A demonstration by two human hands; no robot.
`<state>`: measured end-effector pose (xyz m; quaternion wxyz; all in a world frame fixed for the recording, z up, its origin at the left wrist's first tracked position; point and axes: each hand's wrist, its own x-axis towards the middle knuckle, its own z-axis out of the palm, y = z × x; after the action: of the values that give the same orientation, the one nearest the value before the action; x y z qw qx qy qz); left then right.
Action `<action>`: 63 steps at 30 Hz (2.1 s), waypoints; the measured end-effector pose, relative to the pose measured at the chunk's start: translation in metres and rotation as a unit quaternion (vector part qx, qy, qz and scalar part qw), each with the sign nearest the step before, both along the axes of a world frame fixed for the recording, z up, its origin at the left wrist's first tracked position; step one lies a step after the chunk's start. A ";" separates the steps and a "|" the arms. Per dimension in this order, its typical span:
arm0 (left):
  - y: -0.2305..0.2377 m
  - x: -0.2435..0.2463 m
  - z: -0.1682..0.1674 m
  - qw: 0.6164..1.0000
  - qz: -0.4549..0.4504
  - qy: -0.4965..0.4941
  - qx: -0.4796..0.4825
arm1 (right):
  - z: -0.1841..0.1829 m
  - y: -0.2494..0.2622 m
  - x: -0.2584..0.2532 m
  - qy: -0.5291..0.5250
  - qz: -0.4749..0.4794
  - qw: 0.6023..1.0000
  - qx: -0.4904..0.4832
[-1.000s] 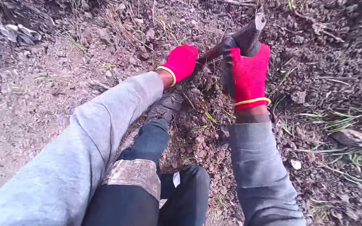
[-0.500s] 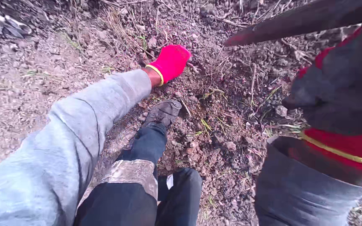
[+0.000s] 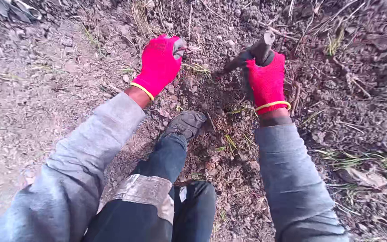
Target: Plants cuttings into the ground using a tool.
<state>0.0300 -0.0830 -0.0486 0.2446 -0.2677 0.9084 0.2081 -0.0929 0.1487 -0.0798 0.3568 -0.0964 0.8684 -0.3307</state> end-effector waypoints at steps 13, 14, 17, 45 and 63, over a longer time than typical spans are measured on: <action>0.086 -0.048 -0.039 0.978 -0.155 -0.123 0.069 | 0.008 0.068 0.101 0.038 -0.190 0.970 -0.147; 0.078 -0.053 -0.035 0.987 -0.115 -0.089 0.073 | -0.003 0.068 0.105 0.048 -0.202 0.967 -0.147; 0.052 -0.050 -0.009 0.999 -0.006 -0.012 0.051 | -0.009 0.074 0.122 0.031 -0.216 0.966 -0.136; 0.032 -0.035 -0.025 0.995 0.021 0.091 0.035 | 0.129 0.075 0.012 0.058 -0.125 0.969 -0.206; -0.003 -0.071 -0.064 0.990 -0.124 -0.069 -0.004 | 0.142 0.059 0.009 0.039 -0.166 0.957 -0.233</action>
<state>-0.0409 -0.0859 -0.1126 0.3291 -0.1677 0.9165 0.1536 -0.0842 0.2077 0.0620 0.2307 -0.0443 0.7842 -0.5743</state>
